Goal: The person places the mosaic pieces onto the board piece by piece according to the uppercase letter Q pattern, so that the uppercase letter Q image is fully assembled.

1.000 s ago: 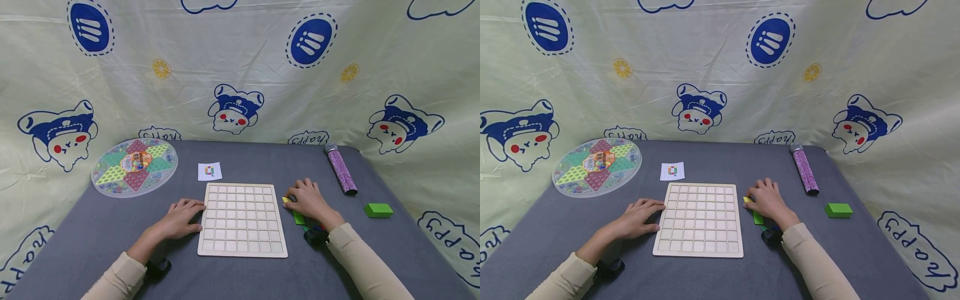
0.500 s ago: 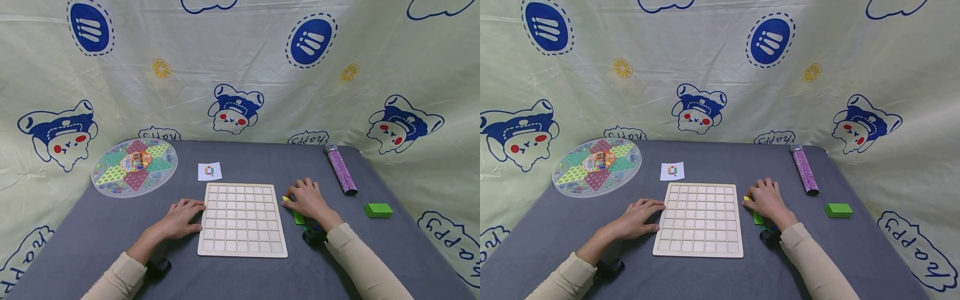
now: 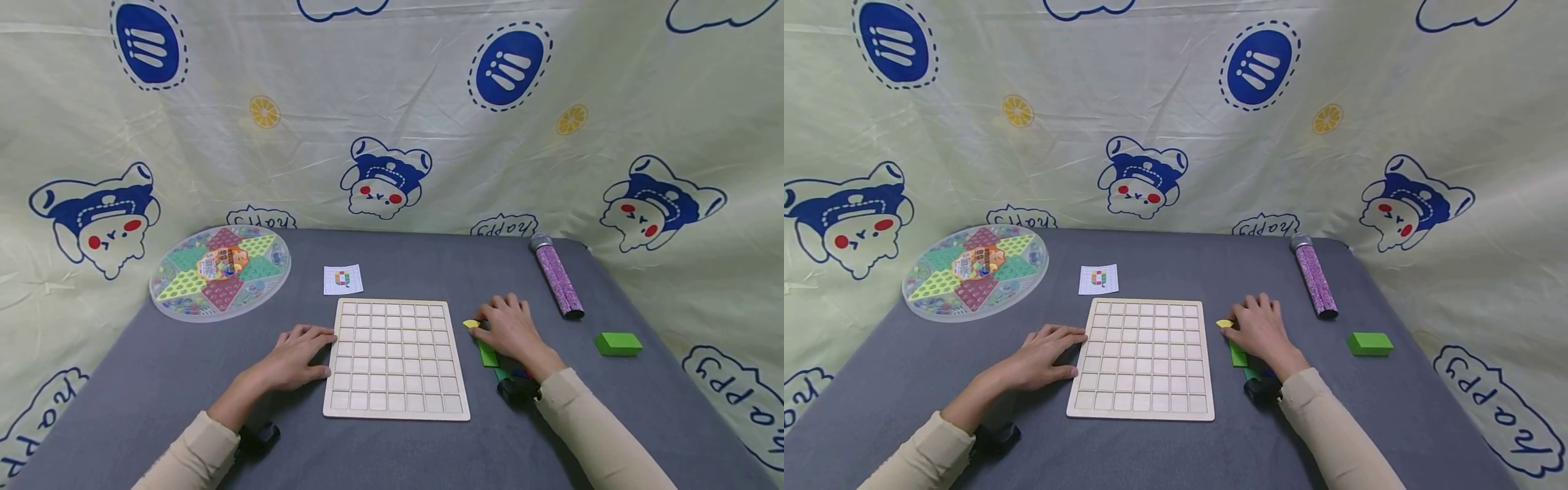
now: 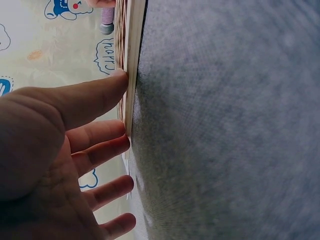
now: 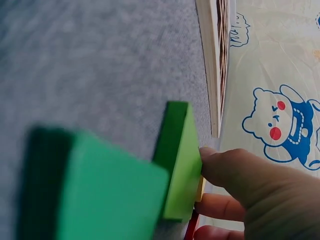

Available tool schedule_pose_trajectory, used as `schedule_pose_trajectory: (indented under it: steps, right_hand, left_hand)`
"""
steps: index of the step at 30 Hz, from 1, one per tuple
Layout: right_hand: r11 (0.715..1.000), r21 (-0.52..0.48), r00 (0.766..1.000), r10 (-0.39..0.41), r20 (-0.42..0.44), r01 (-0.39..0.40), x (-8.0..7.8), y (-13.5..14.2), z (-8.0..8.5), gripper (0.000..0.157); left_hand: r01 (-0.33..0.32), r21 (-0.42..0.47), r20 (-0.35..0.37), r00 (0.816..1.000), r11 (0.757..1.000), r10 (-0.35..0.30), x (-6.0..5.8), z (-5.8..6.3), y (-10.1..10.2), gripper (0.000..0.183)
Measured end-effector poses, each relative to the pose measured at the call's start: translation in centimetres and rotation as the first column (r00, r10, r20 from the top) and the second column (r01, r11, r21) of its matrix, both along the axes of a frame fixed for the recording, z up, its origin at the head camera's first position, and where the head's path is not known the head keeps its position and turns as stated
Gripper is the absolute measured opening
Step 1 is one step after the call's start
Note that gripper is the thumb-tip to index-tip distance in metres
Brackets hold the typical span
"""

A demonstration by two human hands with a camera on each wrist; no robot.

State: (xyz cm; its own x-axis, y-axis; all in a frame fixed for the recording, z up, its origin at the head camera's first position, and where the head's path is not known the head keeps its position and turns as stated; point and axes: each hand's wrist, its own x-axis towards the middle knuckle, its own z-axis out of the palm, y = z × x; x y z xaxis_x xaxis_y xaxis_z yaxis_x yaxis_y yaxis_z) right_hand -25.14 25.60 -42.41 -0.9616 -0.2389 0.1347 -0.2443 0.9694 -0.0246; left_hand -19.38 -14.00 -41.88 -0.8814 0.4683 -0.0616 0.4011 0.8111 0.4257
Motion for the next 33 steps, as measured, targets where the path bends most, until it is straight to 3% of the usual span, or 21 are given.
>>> schedule_pose_trajectory:
  steps: [22,27,33]
  right_hand:
    - [0.997,-0.015,0.995,0.072,-0.074,-0.074,0.1,0.6,-0.2,0.026]
    - [0.991,-0.045,0.985,0.118,-0.127,-0.125,0.2,0.3,0.3,0.025]
    - [0.983,-0.070,0.970,0.155,-0.186,-0.171,0.4,-0.8,1.0,0.023]
  left_hand:
    - [0.057,0.078,0.015,0.998,0.995,-0.058,-0.2,-0.3,-0.4,0.057]
    - [0.089,0.084,0.021,0.996,0.993,-0.091,-0.3,-0.3,-0.6,0.060]
    - [0.078,0.077,0.036,0.996,0.994,-0.080,-0.2,-0.3,-0.4,0.060]
